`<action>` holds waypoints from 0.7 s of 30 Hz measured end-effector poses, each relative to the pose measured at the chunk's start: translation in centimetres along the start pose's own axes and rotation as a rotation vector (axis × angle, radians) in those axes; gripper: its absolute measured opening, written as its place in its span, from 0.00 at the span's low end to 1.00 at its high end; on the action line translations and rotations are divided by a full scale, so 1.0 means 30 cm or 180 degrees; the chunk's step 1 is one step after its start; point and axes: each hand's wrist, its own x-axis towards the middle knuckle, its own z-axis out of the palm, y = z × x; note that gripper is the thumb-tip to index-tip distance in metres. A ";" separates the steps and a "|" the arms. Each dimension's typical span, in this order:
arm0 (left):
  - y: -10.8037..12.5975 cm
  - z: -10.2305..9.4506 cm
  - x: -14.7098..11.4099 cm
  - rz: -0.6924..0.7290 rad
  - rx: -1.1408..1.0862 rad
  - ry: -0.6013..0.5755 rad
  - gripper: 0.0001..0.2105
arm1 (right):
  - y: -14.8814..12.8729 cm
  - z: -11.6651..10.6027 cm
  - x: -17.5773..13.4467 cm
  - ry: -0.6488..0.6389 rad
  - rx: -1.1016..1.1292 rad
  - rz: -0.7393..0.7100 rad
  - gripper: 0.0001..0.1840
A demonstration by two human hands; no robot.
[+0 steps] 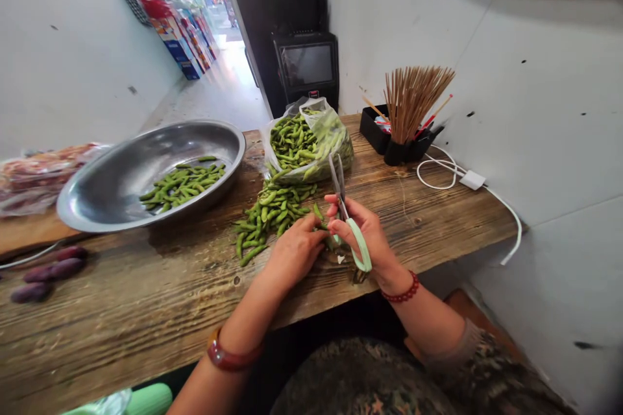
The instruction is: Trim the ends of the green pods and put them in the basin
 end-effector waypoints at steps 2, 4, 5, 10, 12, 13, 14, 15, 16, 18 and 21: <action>-0.012 0.000 -0.004 -0.0067 -0.0054 0.0043 0.11 | -0.002 0.009 0.014 0.0026 -0.0106 -0.0093 0.23; -0.034 -0.008 -0.014 -0.0176 -0.0217 0.0158 0.08 | -0.012 0.015 0.040 -0.0038 -0.0308 -0.0240 0.22; -0.047 -0.015 -0.020 -0.0267 -0.0344 0.0246 0.06 | -0.018 0.017 0.058 -0.0090 -0.0444 -0.0388 0.22; -0.086 -0.049 -0.042 -0.1007 -0.1408 0.0734 0.06 | -0.013 0.003 0.180 -0.0319 -0.1025 -0.1007 0.22; -0.073 -0.058 -0.047 -0.1009 -0.1676 0.0628 0.10 | 0.010 -0.014 0.213 -0.0207 -0.1241 -0.1150 0.21; -0.059 -0.061 -0.049 -0.0945 -0.1695 0.0539 0.11 | 0.022 -0.023 0.221 -0.0140 -0.1336 -0.1198 0.22; -0.042 -0.062 -0.050 -0.0859 -0.1654 0.0428 0.11 | 0.032 -0.032 0.224 -0.0062 -0.1397 -0.1240 0.22; -0.020 -0.061 -0.052 -0.0760 -0.1576 0.0303 0.10 | 0.039 -0.039 0.223 0.0014 -0.1438 -0.1278 0.21; 0.004 -0.059 -0.053 -0.0643 -0.1489 0.0146 0.09 | 0.044 -0.046 0.220 0.0025 -0.1484 -0.1297 0.21; 0.059 -0.047 -0.050 -0.0358 -0.1350 -0.0272 0.07 | 0.046 -0.053 0.211 0.0025 -0.1541 -0.1337 0.21; 0.124 -0.010 -0.029 0.0052 -0.1323 -0.0712 0.07 | 0.044 -0.054 0.204 -0.0014 -0.1557 -0.1379 0.20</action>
